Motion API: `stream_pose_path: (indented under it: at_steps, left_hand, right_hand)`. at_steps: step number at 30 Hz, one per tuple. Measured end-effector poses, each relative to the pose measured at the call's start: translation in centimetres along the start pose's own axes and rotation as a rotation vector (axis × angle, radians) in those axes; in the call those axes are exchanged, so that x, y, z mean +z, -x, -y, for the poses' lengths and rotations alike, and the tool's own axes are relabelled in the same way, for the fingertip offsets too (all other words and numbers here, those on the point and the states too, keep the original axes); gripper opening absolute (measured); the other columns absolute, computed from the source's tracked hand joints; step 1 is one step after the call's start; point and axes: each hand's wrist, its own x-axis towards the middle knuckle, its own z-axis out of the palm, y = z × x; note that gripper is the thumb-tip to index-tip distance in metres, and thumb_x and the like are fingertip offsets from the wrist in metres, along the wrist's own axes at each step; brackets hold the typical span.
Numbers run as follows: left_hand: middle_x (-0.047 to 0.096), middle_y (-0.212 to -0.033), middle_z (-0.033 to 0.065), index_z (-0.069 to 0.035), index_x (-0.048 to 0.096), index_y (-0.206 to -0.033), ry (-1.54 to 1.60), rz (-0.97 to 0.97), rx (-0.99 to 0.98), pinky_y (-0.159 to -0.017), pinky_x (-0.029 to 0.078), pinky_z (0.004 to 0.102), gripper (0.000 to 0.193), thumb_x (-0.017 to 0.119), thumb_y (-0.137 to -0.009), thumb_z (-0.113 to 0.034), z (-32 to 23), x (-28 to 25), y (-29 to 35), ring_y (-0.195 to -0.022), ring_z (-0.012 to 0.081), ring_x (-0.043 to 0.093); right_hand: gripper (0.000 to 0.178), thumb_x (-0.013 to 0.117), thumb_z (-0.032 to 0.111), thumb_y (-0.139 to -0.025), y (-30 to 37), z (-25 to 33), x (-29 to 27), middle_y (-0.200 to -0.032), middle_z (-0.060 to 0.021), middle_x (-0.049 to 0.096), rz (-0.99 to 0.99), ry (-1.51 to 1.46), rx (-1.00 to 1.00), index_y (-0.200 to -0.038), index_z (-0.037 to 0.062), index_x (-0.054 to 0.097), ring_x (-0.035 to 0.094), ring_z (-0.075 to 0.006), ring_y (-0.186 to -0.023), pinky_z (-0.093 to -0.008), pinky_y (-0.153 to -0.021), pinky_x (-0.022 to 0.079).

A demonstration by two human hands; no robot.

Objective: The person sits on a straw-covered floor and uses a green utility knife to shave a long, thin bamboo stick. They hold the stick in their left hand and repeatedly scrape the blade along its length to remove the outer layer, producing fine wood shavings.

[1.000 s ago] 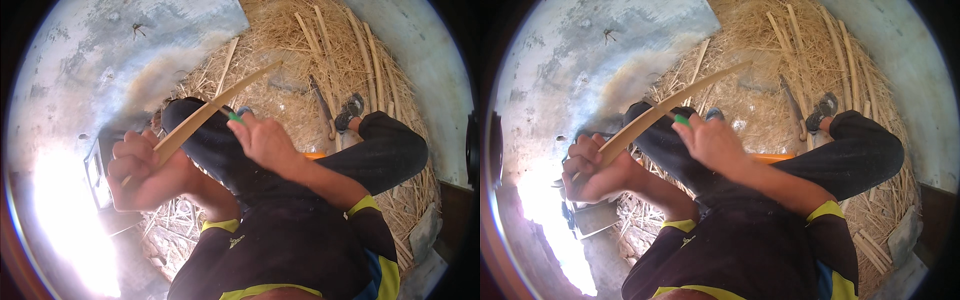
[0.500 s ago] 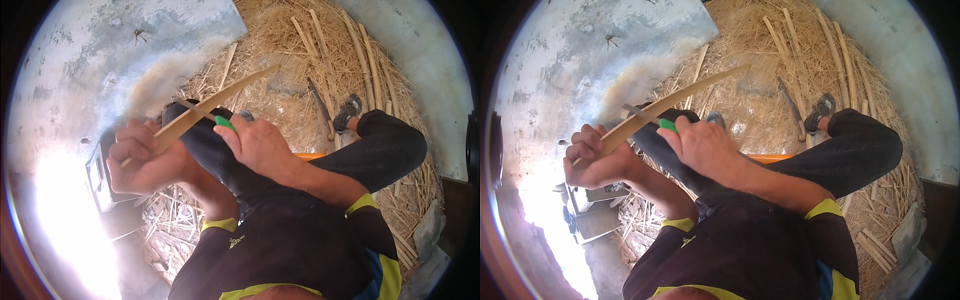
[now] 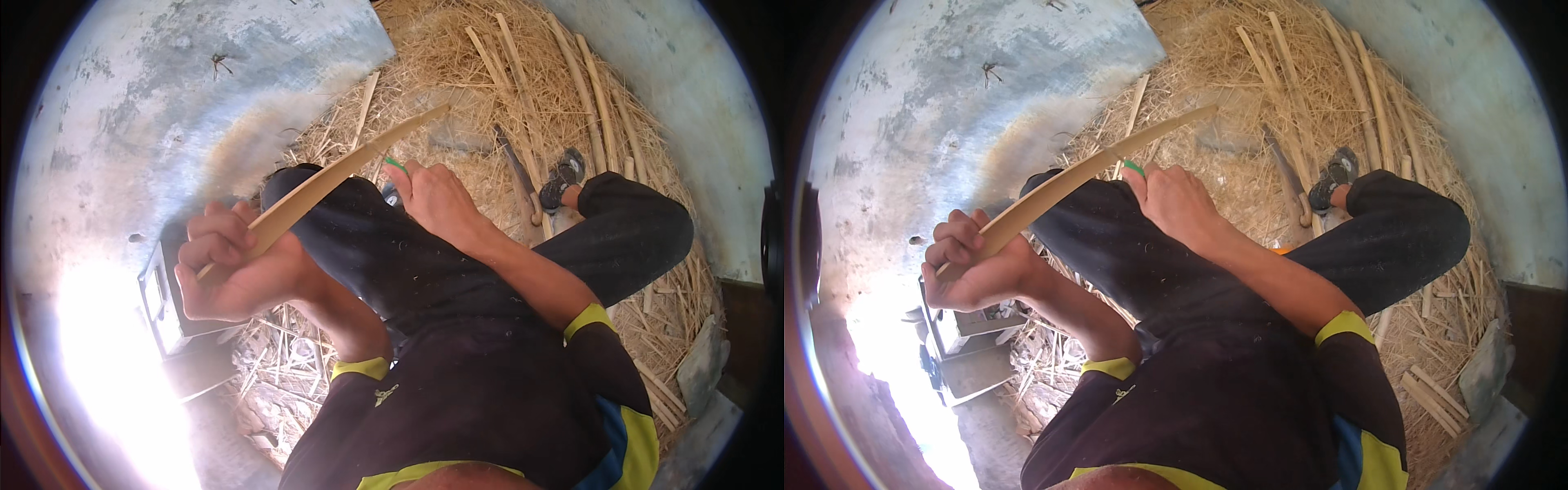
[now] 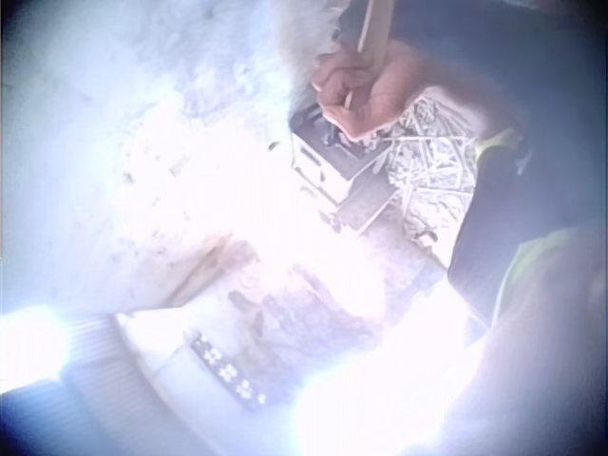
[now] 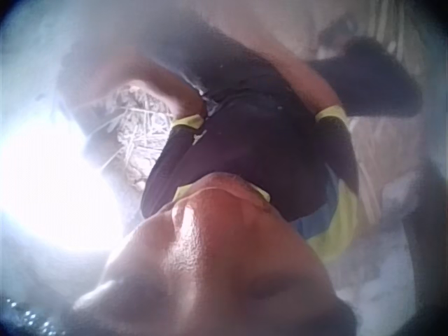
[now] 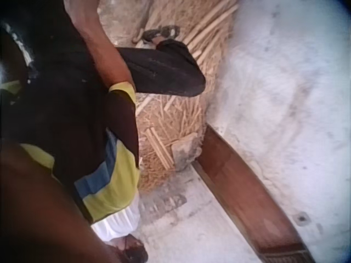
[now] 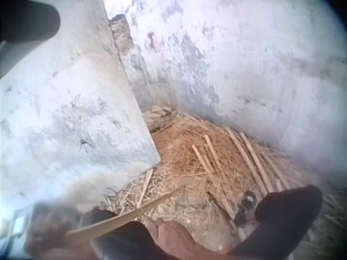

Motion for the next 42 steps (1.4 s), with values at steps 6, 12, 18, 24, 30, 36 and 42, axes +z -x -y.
stream_pose_path:
  at_steps: [6, 12, 18, 24, 30, 36, 42]
  left_hand:
    - [0.026, -0.047, 0.0000, -0.016, 0.025, -0.052, -0.025, -0.015, 0.013, -0.043, 0.015, 0.0236, 0.035, 0.041, -0.077, -0.034, -0.4, 0.3, 0.2, -0.045, 0.0097, 0.020]
    - [0.026, -0.047, -0.0002, -0.017, 0.024, -0.051, -0.039, 0.009, 0.036, -0.044, 0.015, 0.0233, 0.035, 0.040, -0.077, -0.035, -0.2, -0.1, -0.1, -0.045, 0.0098, 0.019]
    - [0.026, -0.046, 0.0020, -0.013, 0.026, -0.049, -0.157, 0.074, 0.140, -0.040, 0.018, 0.0220, 0.034, 0.033, -0.080, -0.025, -0.4, -0.6, 0.2, -0.045, 0.0097, 0.020]
    - [0.023, -0.044, -0.0001, -0.016, 0.025, -0.050, -0.106, -0.003, 0.079, -0.043, 0.018, 0.0229, 0.034, 0.037, -0.078, -0.032, -0.2, 0.8, 0.2, -0.045, 0.0104, 0.019]
    - [0.024, -0.046, -0.0001, -0.016, 0.026, -0.048, -0.196, 0.067, 0.166, -0.041, 0.019, 0.0232, 0.033, 0.036, -0.077, -0.029, -0.2, -0.3, 0.3, -0.044, 0.0105, 0.020]
    - [0.024, -0.045, -0.0001, -0.017, 0.025, -0.046, -0.220, 0.082, 0.198, -0.041, 0.023, 0.0226, 0.031, 0.036, -0.074, -0.027, -0.1, -0.3, -0.2, -0.046, 0.0108, 0.023]
    - [0.024, -0.044, 0.0001, -0.017, 0.024, -0.046, -0.249, 0.049, 0.169, -0.042, 0.021, 0.0226, 0.029, 0.037, -0.070, -0.026, 0.1, -0.9, -1.0, -0.047, 0.0114, 0.024]
  right_hand:
    - [0.041, 0.046, 0.030, -0.094, 0.4, -0.3, 0.9, -0.051, -0.0251, 0.052, -0.040, 0.047, 0.027, -0.075, -0.0036, 0.057, 0.055, -0.0419, -0.050, -0.0469, -0.048, 0.045]
    - [0.048, 0.040, 0.033, -0.096, 0.3, 0.5, 0.7, -0.058, -0.0287, 0.054, 0.020, -0.044, 0.027, -0.075, -0.0055, 0.058, 0.056, -0.0447, -0.056, -0.0501, -0.056, 0.045]
    - [0.049, 0.039, 0.033, -0.097, -1.2, -2.4, -0.2, -0.064, -0.0278, 0.055, 0.123, -0.070, 0.142, -0.075, -0.0060, 0.058, 0.055, -0.0456, -0.063, -0.0492, -0.059, 0.043]
    - [0.049, 0.040, 0.034, -0.096, -1.6, -4.8, 0.4, -0.064, -0.0300, 0.054, 0.184, -0.038, 0.250, -0.075, -0.0059, 0.058, 0.055, -0.0461, -0.064, -0.0489, -0.059, 0.043]
    - [0.049, 0.040, 0.034, -0.096, -1.2, -3.4, 1.3, -0.062, -0.0288, 0.055, 0.025, -0.136, 0.076, -0.076, -0.0055, 0.060, 0.055, -0.0457, -0.062, -0.0494, -0.061, 0.043]
    - [0.053, 0.041, 0.036, -0.096, -2.2, -5.5, 1.3, -0.063, -0.0290, 0.057, 0.087, -0.173, 0.112, -0.068, -0.0061, 0.059, 0.058, -0.0454, -0.063, -0.0495, -0.060, 0.046]
    - [0.055, 0.040, 0.036, -0.096, -3.4, -5.5, 2.0, -0.061, -0.0277, 0.057, 0.114, -0.023, 0.124, -0.069, -0.0068, 0.059, 0.059, -0.0434, -0.062, -0.0485, -0.057, 0.048]
